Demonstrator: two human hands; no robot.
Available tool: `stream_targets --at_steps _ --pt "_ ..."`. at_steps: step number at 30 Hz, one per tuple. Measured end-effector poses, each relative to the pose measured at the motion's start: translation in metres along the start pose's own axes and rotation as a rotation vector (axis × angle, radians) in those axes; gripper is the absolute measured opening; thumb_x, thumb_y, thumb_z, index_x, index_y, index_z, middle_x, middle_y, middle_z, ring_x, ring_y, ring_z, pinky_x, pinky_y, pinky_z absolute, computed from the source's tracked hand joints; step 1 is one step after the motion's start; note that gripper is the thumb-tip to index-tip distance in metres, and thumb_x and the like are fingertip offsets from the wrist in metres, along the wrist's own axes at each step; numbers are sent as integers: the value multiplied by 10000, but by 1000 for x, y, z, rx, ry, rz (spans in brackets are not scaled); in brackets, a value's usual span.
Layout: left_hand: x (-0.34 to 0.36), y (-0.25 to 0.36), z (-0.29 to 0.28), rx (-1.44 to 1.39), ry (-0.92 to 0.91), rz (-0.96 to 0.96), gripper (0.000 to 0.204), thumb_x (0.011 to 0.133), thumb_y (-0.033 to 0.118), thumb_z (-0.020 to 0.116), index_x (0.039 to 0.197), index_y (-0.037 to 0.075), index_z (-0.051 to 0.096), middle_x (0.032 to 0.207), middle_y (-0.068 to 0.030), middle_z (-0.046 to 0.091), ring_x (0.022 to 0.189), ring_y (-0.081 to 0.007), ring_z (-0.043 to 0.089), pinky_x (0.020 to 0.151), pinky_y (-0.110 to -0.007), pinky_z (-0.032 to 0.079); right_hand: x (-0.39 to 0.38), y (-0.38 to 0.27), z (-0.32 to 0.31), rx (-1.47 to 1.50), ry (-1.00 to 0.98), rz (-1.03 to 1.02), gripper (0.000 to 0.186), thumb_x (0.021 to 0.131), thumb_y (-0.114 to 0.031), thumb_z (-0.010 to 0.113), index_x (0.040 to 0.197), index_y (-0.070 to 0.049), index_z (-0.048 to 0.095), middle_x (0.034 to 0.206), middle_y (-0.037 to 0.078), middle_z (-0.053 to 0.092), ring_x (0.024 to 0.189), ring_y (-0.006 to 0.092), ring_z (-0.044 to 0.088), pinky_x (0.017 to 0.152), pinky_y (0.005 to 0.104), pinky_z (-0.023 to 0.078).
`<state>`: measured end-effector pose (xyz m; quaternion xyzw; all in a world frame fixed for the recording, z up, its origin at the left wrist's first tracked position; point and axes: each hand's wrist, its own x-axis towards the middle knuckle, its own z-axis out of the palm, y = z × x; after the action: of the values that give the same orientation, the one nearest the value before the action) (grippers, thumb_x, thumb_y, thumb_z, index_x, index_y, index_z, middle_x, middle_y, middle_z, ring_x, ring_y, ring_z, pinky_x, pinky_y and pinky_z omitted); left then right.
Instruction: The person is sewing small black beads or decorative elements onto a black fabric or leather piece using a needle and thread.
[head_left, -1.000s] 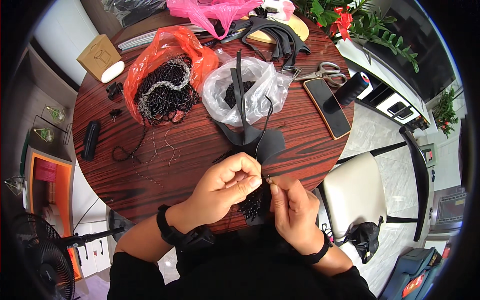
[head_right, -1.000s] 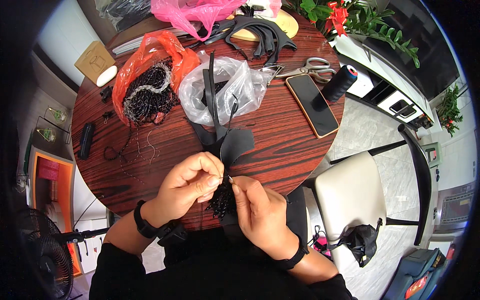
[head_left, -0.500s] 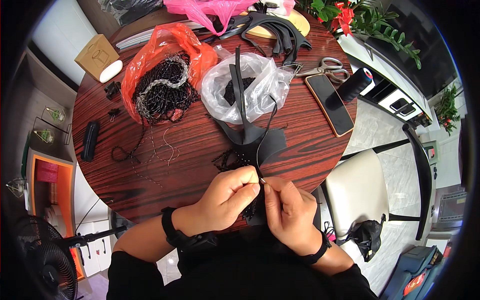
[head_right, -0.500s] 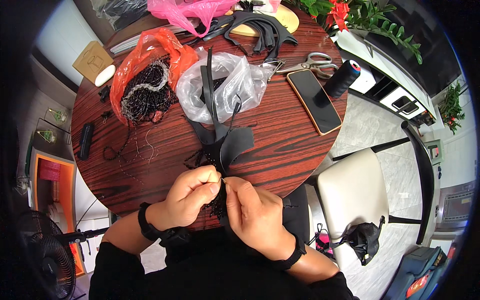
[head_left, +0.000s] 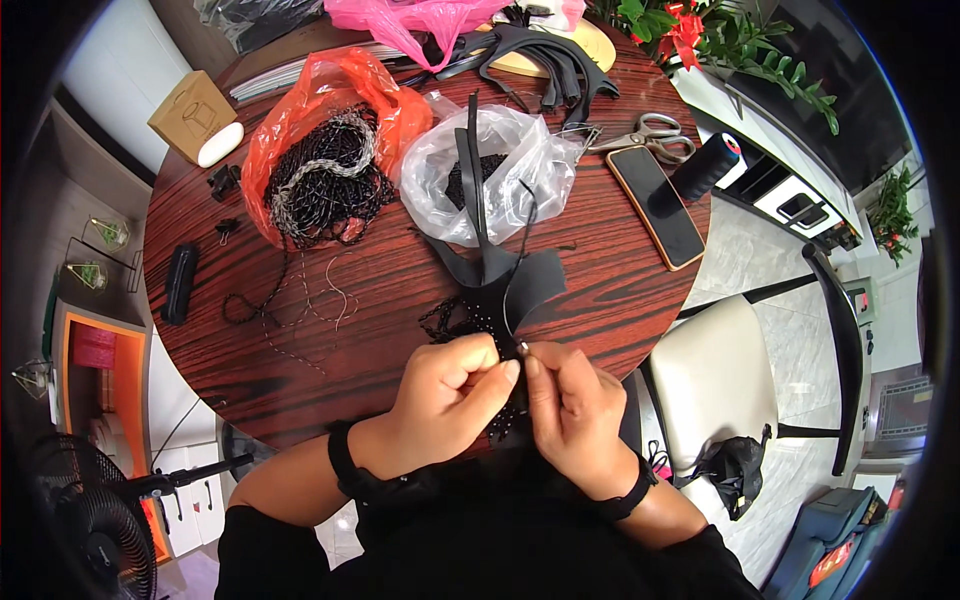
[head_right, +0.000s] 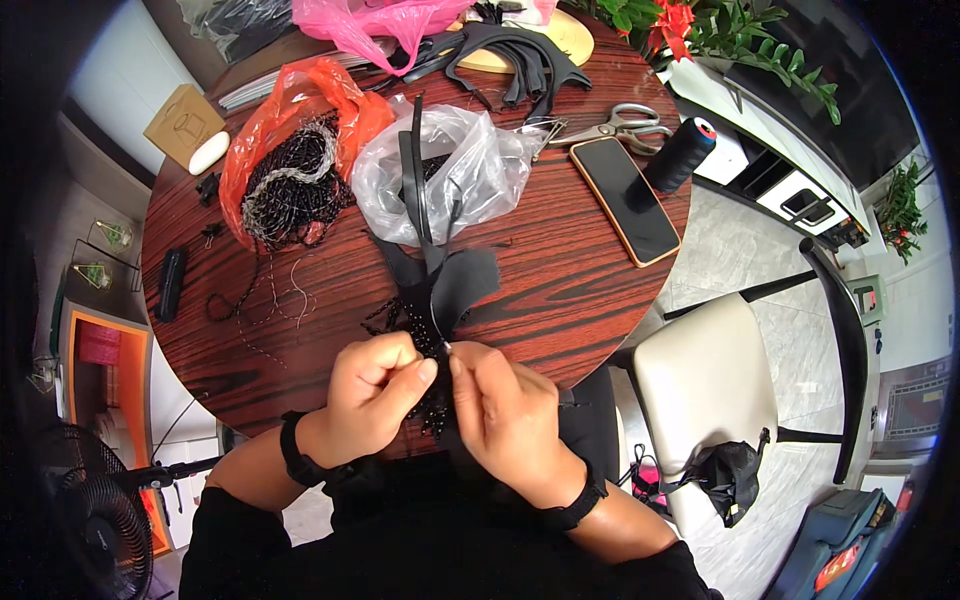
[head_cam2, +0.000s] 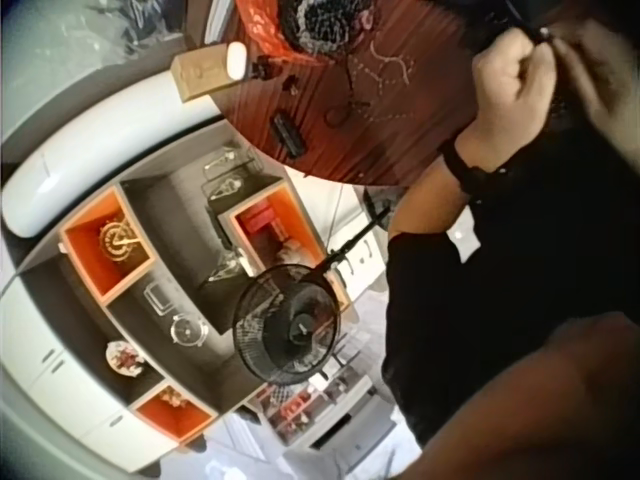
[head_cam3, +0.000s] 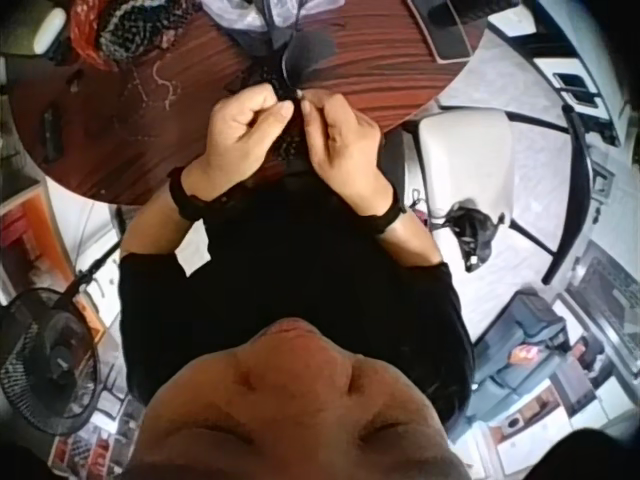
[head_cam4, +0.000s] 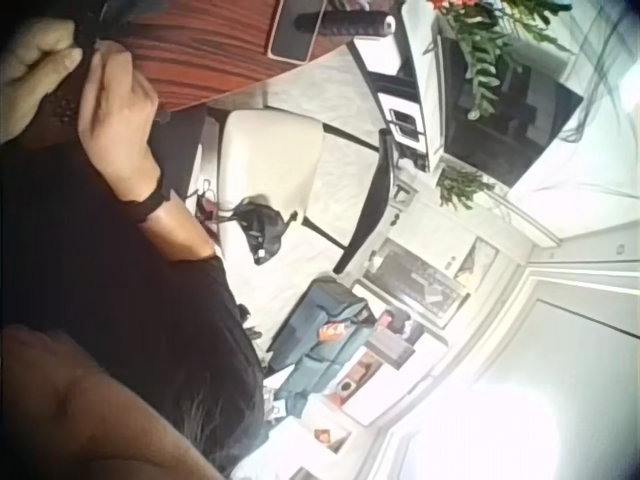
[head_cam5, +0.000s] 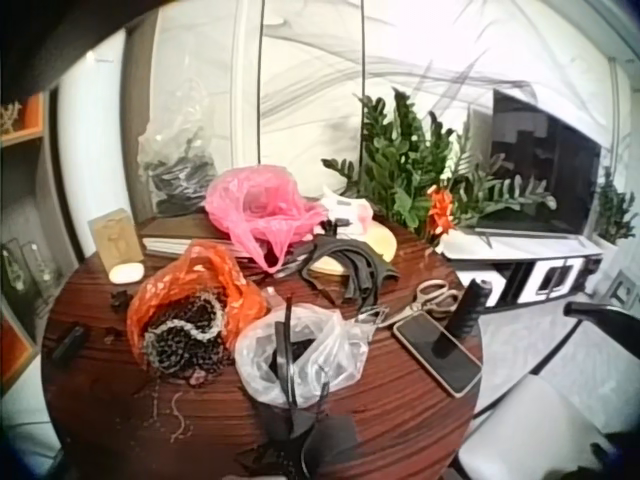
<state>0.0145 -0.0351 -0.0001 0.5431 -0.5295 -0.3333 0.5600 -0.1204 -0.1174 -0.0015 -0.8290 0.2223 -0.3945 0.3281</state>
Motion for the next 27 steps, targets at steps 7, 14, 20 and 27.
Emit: stream_targets --at_steps 7,14,20,27 --pt "4 5 9 -138 62 -128 130 924 98 502 843 6 544 620 28 454 561 -20 356 496 -200 316 -3 2 -7 34 -32 76 47 844 14 571 886 -7 576 617 70 573 499 136 554 484 241 428" --pt "0 1 4 102 -19 28 110 910 63 509 938 -7 589 734 -56 614 604 -84 545 554 -218 431 2 -1 -11 -17 -38 24 52 841 20 567 889 4 581 618 81 574 512 131 558 502 234 432" --pt "-2 -2 6 145 4 97 106 902 57 518 932 -11 593 768 -86 636 621 -112 585 564 -226 451 1 -4 -9 48 -22 91 51 844 6 569 891 -4 583 621 74 581 496 143 557 476 241 424" --pt "6 3 3 136 15 20 83 894 53 535 925 -2 589 661 -31 582 563 -60 522 528 -215 420 0 2 -14 134 -41 148 61 835 -20 592 896 -23 585 639 91 599 510 200 593 471 280 443"
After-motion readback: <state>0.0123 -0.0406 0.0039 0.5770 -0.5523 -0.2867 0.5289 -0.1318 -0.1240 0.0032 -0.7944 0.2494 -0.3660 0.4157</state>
